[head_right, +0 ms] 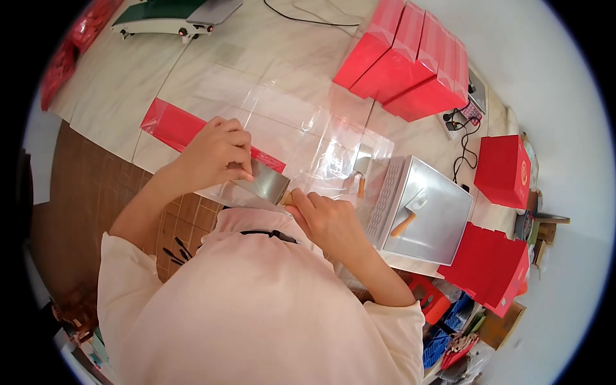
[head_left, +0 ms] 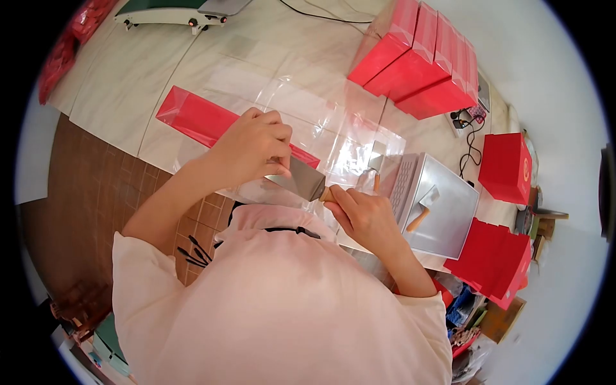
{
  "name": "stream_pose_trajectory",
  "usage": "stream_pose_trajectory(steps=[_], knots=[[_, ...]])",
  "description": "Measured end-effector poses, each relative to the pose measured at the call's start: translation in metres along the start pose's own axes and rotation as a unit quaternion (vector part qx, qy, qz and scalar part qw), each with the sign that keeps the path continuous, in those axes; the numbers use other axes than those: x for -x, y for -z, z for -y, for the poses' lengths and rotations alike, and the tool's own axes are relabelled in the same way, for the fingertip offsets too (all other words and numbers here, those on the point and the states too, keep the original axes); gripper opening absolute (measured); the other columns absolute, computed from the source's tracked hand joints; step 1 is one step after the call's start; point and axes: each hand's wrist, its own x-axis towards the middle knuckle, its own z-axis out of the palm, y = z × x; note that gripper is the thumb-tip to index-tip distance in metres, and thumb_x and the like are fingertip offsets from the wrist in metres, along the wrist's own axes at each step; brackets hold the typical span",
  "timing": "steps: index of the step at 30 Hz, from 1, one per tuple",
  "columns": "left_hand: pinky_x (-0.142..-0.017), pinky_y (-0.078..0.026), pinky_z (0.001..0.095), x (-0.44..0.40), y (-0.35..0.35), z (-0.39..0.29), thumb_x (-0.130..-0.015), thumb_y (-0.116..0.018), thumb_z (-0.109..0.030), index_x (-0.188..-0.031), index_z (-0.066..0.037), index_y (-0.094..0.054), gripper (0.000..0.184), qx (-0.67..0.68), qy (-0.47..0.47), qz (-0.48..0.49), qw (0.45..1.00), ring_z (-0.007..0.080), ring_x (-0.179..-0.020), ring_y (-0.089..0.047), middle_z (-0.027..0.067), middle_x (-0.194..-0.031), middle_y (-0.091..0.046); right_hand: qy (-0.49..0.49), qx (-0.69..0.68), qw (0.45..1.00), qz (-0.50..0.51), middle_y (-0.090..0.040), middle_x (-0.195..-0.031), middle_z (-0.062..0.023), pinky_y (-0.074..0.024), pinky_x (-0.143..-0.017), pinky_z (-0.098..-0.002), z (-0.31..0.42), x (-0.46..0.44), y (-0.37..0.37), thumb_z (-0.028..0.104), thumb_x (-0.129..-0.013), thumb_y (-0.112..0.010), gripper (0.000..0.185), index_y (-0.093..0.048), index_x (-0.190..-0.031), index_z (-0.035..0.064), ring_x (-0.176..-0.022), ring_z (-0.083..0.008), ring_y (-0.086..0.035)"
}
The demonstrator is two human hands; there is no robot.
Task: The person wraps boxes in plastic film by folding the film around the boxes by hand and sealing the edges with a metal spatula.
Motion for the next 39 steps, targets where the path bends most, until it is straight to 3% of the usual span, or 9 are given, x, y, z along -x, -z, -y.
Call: stream_pose_trajectory(steps=[5,7,11,16,22,28,33,36,39], knots=[[-0.086,-0.040,0.0372,-0.012,-0.002,0.016,-0.070,-0.078,-0.018,-0.068,-0.009,-0.063,0.018,0.084,-0.003,-0.003,0.996,0.0217,-0.090,-0.055,0.0006,-0.093,-0.061,0.008,-0.056,0.998,-0.033,-0.059,-0.066,-0.0042,-0.0401,-0.042,-0.0320,-0.011,0.017,0.022,0.018,-0.087,-0.068,0.016,-0.063,-0.096,0.0055,-0.049,-0.0177,-0.056],[-0.085,-0.042,0.0372,-0.016,-0.005,0.020,-0.071,-0.078,-0.016,-0.068,-0.007,-0.062,0.019,0.123,0.002,-0.009,0.992,0.0233,-0.089,-0.056,0.0018,-0.100,-0.063,-0.118,-0.102,0.988,-0.014,-0.064,-0.073,-0.0067,-0.0427,-0.046,-0.0334,-0.015,0.037,0.040,0.014,-0.084,-0.070,0.015,-0.066,-0.096,0.0051,-0.052,-0.0212,-0.058],[-0.080,-0.045,0.0361,-0.020,-0.007,0.025,-0.072,-0.078,-0.015,-0.067,-0.006,-0.060,0.021,0.141,0.034,0.050,0.988,0.0248,-0.088,-0.057,0.0034,-0.105,-0.065,-0.210,-0.123,0.969,0.032,-0.065,-0.074,-0.0086,-0.0436,-0.047,-0.0335,-0.017,0.055,0.053,0.012,-0.082,-0.071,0.017,-0.068,-0.096,0.0028,-0.053,-0.0233,-0.058],[-0.078,-0.045,0.0359,-0.023,-0.004,0.024,-0.072,-0.078,-0.016,-0.067,-0.006,-0.061,0.020,0.135,0.044,0.077,0.987,0.0234,-0.088,-0.058,0.0031,-0.100,-0.066,0.001,-0.137,0.991,-0.004,-0.061,-0.069,-0.0067,-0.0423,-0.046,-0.0333,0.005,0.024,0.013,0.016,-0.083,-0.071,0.017,-0.065,-0.094,0.0033,-0.052,-0.0224,-0.058],[-0.078,-0.045,0.0354,-0.018,-0.010,0.031,-0.073,-0.077,-0.015,-0.070,-0.006,-0.063,0.017,0.177,0.046,0.058,0.981,0.0217,-0.086,-0.059,0.0035,-0.096,-0.066,0.011,-0.112,0.994,0.007,-0.061,-0.067,-0.0052,-0.0424,-0.046,-0.0346,0.009,-0.004,-0.003,0.018,-0.087,-0.067,0.014,-0.062,-0.090,0.0044,-0.054,-0.0226,-0.059],[-0.077,-0.047,0.0334,-0.004,0.005,0.046,-0.081,-0.069,-0.016,-0.083,-0.004,-0.062,0.014,0.094,0.093,-0.073,0.989,0.0230,-0.084,-0.060,0.0059,-0.089,-0.066,-0.038,-0.108,0.993,-0.008,-0.062,-0.068,-0.0064,-0.0426,-0.046,-0.0348,0.008,0.000,0.003,0.017,-0.088,-0.066,0.014,-0.063,-0.093,0.0041,-0.053,-0.0241,-0.059],[-0.072,-0.047,0.0289,0.017,0.027,0.061,-0.091,-0.061,-0.016,-0.092,-0.001,-0.062,0.015,0.131,0.237,-0.186,0.945,0.0180,-0.080,-0.060,0.0060,-0.089,-0.066,-0.102,-0.106,0.989,-0.016,-0.062,-0.066,-0.0085,-0.0427,-0.046,-0.0362,0.012,0.010,0.009,0.015,-0.087,-0.067,0.015,-0.062,-0.094,0.0034,-0.053,-0.0265,-0.058],[-0.072,-0.047,0.0302,0.035,0.032,0.070,-0.094,-0.058,-0.015,-0.096,-0.002,-0.063,0.014,0.079,0.225,-0.275,0.931,0.0152,-0.079,-0.060,0.0047,-0.091,-0.066,-0.135,-0.090,0.987,-0.001,-0.061,-0.065,-0.0096,-0.0422,-0.046,-0.0368,0.013,0.019,0.012,0.015,-0.087,-0.068,0.015,-0.062,-0.094,0.0031,-0.052,-0.0272,-0.058],[-0.081,-0.046,0.0282,0.062,0.033,0.090,-0.097,-0.056,-0.019,-0.101,-0.004,-0.064,0.017,0.075,0.266,-0.342,0.898,0.0145,-0.088,-0.060,0.0038,-0.100,-0.067,-0.159,-0.086,0.984,0.003,-0.060,-0.065,-0.0100,-0.0417,-0.045,-0.0367,0.013,0.028,0.016,0.015,-0.087,-0.068,0.014,-0.063,-0.093,0.0031,-0.052,-0.0273,-0.057]])
